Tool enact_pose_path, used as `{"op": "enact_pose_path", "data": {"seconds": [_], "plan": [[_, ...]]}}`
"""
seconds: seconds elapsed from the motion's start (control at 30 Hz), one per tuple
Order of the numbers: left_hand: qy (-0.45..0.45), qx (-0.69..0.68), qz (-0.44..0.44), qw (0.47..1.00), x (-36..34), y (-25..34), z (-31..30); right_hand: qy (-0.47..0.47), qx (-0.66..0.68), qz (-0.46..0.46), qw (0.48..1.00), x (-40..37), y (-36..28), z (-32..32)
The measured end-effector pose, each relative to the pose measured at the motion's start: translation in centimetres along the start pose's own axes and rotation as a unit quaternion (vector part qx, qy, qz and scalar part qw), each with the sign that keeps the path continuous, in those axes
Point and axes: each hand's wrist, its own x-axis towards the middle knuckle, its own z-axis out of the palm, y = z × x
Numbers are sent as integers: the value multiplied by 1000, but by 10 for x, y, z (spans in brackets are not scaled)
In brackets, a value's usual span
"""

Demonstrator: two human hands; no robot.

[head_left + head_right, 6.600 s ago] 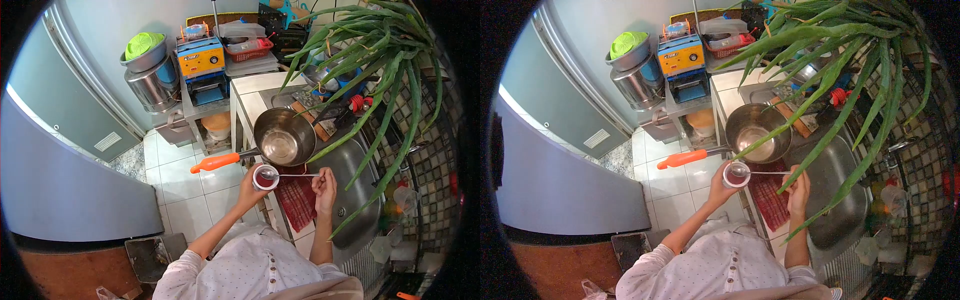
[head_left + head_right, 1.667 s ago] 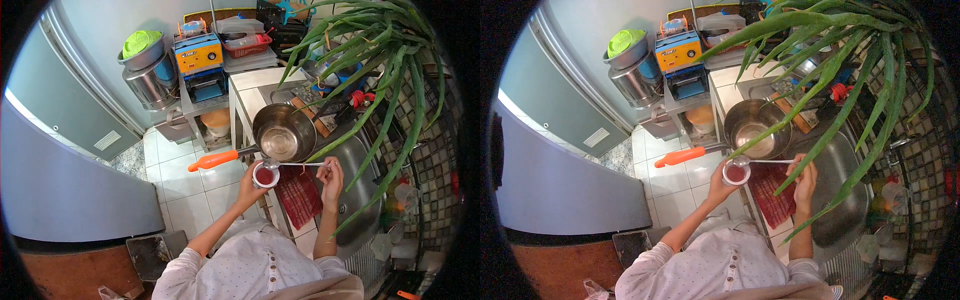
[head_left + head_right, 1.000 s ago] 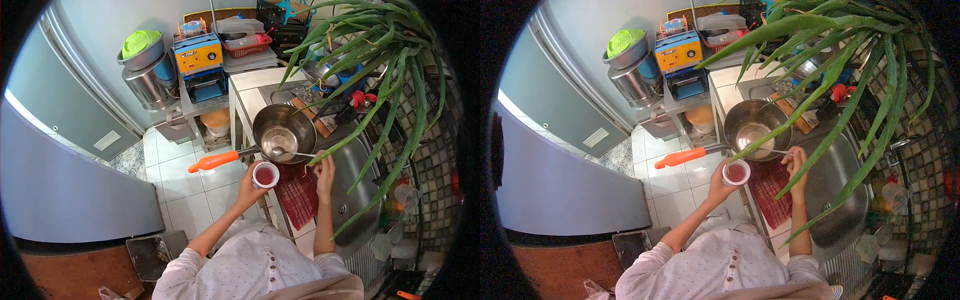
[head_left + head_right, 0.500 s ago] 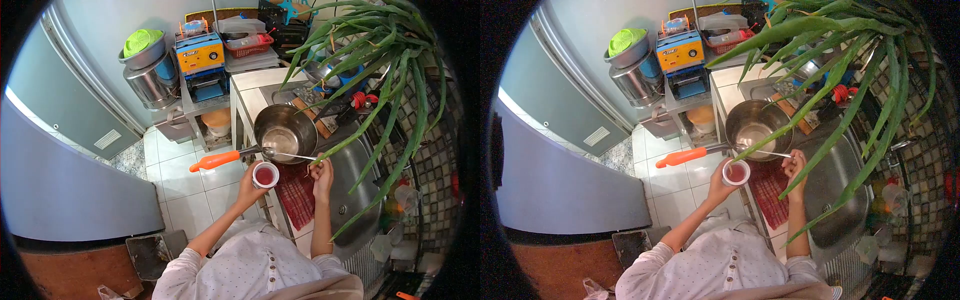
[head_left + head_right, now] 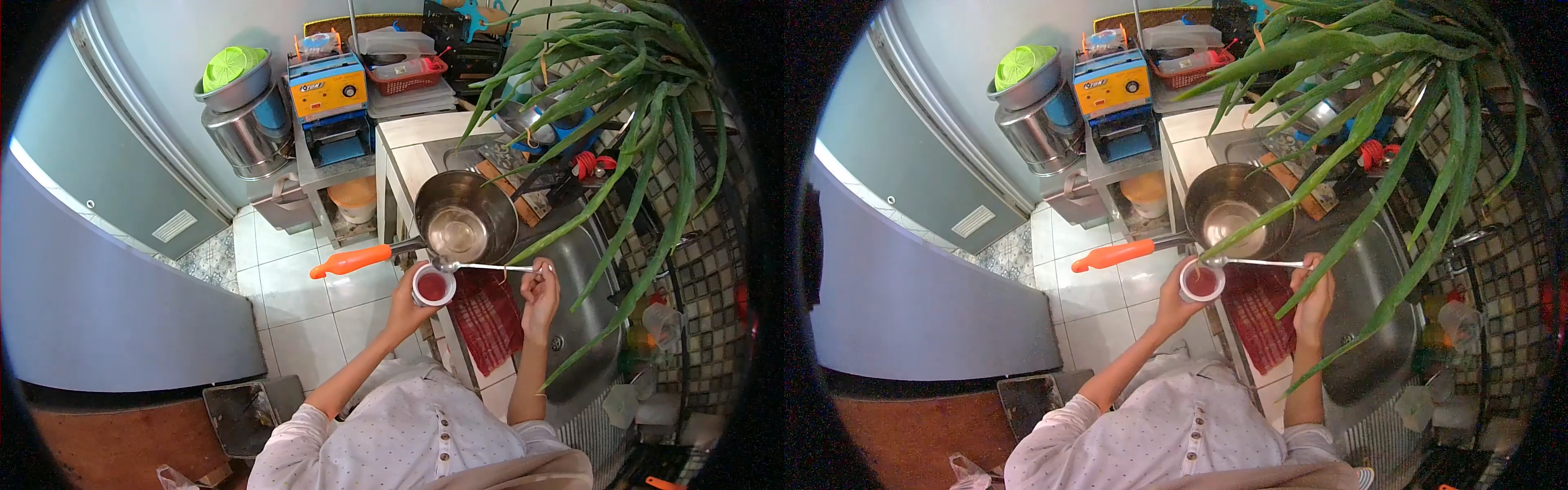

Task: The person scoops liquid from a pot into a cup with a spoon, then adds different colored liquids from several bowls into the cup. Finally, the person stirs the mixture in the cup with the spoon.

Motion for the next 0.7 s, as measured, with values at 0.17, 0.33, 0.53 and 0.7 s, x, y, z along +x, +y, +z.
{"op": "enact_pose_path", "data": {"seconds": [0.17,0.33,0.53,0.7], "plan": [[-5,-15,-10,1000,0,-2,0,-50,-80,-56,994,-10,-4,6],[-9,-10,-8,1000,0,-1,0,-34,-38,-82,995,-9,-6,6],[-2,-5,5,1000,-1,-2,0,20,-28,-83,996,7,3,3],[-7,-12,-2,1000,-1,-2,0,-28,-139,-53,988,16,20,6]]}}
